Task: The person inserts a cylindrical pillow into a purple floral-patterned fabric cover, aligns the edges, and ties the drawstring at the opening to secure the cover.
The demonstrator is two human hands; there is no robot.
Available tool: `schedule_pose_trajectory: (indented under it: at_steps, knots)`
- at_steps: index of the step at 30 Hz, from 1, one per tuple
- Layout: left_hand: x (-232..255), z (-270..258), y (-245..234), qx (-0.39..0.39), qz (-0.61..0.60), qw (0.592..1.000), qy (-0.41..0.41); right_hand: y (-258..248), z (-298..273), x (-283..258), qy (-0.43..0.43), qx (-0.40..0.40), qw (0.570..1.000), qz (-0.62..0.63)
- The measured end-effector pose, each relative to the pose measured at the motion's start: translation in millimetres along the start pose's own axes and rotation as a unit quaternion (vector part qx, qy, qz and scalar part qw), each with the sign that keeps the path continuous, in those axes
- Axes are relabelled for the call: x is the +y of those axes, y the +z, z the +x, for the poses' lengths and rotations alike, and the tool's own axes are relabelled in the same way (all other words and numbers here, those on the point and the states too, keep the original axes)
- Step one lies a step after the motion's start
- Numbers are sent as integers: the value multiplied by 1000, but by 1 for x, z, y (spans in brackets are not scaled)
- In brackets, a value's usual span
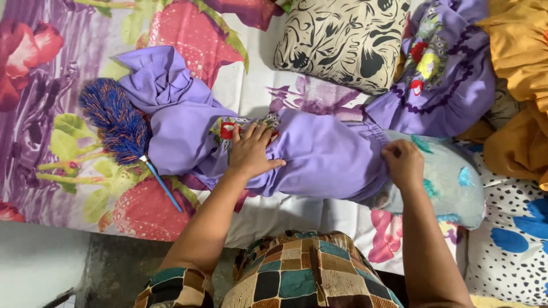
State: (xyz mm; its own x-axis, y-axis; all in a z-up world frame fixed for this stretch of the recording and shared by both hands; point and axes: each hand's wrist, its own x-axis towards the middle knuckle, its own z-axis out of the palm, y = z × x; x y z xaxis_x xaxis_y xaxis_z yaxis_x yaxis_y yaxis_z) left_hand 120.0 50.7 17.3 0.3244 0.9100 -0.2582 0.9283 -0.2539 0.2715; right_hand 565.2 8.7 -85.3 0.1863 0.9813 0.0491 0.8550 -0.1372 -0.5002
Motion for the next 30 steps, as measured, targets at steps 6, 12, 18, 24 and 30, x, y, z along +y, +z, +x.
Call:
schedule_pose_trajectory:
  at_steps: [6,12,18,24,30]
  knots:
    - [-3,4,13,0,16,1000,0,16,-4,-183,-307,44,950,41]
    - [9,-28,10,150,8,985,87,25,-19,-184,-437,2,899,21]
    - [22,-54,79,288,-6,942,171,1,17,-36,-273,-16,960,-67]
    - [63,-40,90,315,-79,907,267,0,22,-191,-314,-110,922,199]
    - [66,-39,91,375,-97,862,327,103,51,-235,-291,-324,900,-17]
